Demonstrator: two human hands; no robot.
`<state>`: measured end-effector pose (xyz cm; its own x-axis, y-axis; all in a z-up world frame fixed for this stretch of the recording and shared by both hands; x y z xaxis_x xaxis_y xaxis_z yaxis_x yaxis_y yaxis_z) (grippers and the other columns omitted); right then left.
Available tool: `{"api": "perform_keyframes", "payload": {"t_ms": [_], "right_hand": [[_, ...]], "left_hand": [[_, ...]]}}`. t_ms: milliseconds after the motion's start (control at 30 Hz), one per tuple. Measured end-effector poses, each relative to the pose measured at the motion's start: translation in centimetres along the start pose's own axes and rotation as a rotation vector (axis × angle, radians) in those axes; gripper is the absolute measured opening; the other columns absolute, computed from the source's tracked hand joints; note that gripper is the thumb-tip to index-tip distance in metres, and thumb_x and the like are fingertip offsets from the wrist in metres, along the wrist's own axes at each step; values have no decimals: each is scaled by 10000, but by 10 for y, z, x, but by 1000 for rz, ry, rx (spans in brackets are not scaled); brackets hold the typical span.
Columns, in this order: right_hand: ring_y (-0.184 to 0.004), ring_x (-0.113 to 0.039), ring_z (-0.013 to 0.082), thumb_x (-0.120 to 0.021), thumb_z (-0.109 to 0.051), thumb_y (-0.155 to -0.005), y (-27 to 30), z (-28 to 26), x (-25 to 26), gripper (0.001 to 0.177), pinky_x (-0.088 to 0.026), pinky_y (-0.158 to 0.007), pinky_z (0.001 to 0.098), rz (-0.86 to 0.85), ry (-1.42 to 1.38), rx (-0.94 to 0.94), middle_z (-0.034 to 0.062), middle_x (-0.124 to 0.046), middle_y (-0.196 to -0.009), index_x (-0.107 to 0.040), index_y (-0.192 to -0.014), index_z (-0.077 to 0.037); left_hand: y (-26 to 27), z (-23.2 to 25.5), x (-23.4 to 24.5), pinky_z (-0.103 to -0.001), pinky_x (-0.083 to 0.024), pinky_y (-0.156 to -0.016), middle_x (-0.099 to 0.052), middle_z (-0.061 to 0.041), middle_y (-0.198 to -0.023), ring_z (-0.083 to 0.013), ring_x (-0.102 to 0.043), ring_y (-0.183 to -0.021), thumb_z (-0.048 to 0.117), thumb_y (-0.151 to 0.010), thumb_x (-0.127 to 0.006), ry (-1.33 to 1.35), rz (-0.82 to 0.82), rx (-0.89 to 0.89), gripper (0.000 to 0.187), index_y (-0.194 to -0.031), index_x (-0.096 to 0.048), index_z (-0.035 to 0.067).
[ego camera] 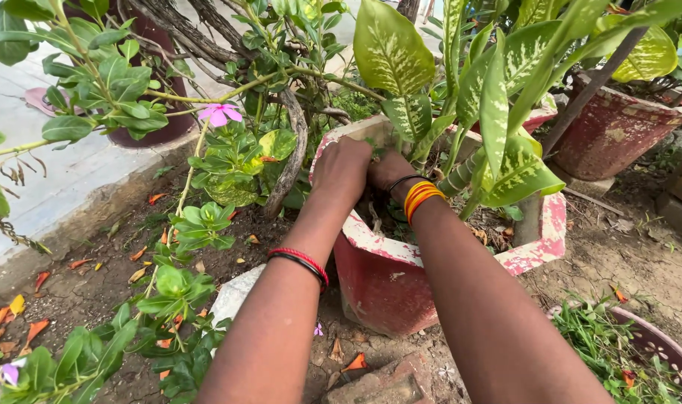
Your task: Weeding and maintaining plants in outdoor pots.
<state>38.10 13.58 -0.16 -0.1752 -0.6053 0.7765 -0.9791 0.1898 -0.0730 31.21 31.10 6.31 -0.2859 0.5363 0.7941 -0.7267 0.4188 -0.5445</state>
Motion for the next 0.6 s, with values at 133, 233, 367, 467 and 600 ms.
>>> {"api": "perform_keyframes", "payload": {"t_ms": [133, 233, 367, 467, 600], "right_hand": [[-992, -715, 386, -716, -343, -867, -38, 28, -18, 489, -538, -886, 439, 57, 189, 43, 295, -724, -1065, -682, -1062, 104], [-1013, -703, 412, -716, -342, -877, -42, 32, -23, 470, -542, -895, 462, 109, 277, 60, 306, -710, -1068, -675, -1053, 91], [-1060, -677, 446, -731, -342, -846, 8, -12, -1, 454, -536, -920, 491, 229, 242, 46, 319, -690, -1103, -689, -1050, 62], [-1061, -674, 453, -752, -344, -801, 16, -17, 5, 491, -533, -925, 494, 349, 207, 25, 328, -685, -1100, -683, -1061, 66], [-1068, -683, 445, -743, -351, -783, 34, -31, 17, 493, -532, -950, 480, 406, 126, 1, 324, -697, -1104, -718, -1045, 66]], "left_hand": [[-1, -2, -1, -511, -587, -821, -694, -276, -1122, -439, -698, -1035, -35, -872, -569, -10, -16, 49, 279, -1075, -749, 31], [0, -3, -1, -511, -589, -797, -693, -277, -1114, -440, -699, -1017, -36, -856, -573, 13, 10, 55, 270, -1056, -746, 16], [0, -2, 2, -519, -584, -802, -702, -273, -1076, -442, -700, -1003, -8, -873, -591, 9, 47, 39, 214, -1001, -761, 19], [5, 1, 11, -520, -582, -781, -702, -268, -1061, -440, -699, -987, -36, -853, -597, 40, 85, 54, 217, -976, -766, 22], [4, -8, 0, -486, -600, -754, -720, -264, -985, -408, -729, -925, -120, -843, -570, 137, 216, 49, 255, -964, -760, -1]]}}
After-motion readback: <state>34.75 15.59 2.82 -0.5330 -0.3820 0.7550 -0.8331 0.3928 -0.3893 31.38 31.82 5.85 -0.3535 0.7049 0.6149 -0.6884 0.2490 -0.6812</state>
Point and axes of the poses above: each hand's wrist, its own y-axis away from the middle knuckle, its own x-axis out of the back of the hand, z = x × y, the point moved 1 cm from there along -y, towards the middle knuckle
